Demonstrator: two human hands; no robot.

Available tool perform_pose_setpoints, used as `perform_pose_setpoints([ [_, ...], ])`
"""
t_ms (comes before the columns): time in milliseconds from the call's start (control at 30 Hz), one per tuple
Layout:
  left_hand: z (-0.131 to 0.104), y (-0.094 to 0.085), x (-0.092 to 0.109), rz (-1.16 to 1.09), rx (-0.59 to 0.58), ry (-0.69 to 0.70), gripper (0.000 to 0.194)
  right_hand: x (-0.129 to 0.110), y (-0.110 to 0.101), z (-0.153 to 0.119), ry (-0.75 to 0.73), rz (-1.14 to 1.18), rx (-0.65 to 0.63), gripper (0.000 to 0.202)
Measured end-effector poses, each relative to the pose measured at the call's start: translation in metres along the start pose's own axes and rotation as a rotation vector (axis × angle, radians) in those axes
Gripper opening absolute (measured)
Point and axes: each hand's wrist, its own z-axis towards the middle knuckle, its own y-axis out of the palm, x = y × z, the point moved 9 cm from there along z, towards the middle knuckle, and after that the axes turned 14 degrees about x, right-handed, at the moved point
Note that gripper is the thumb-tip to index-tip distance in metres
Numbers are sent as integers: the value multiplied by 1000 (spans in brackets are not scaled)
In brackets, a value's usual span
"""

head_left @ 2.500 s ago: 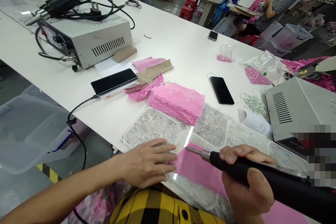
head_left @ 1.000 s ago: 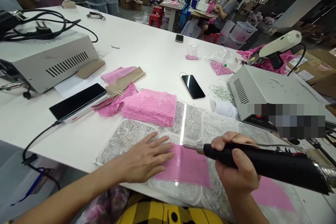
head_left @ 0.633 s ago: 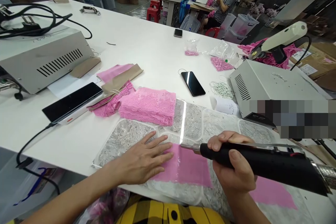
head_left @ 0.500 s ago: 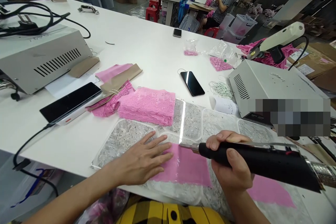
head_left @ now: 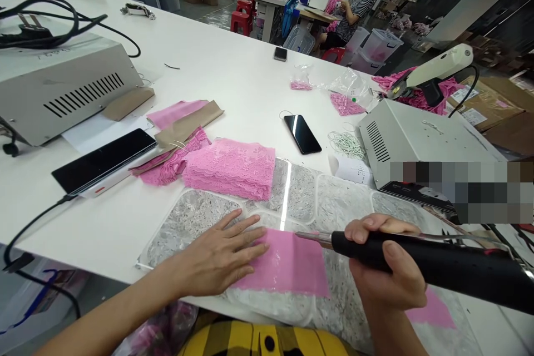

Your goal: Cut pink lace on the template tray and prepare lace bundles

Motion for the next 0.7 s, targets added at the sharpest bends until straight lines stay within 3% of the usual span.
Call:
perform_pose_setpoints([
  [400,-1,0,1,43,-21,31,41,3,2,1,-1,-7,-16,7],
  [600,-3,1,-1,87,18,69,45,-23,-35,24,-101,-64,197,10],
  [700,-4,-1,-1,85,37,87,46,-23,-50,25,-84,-89,226,10],
])
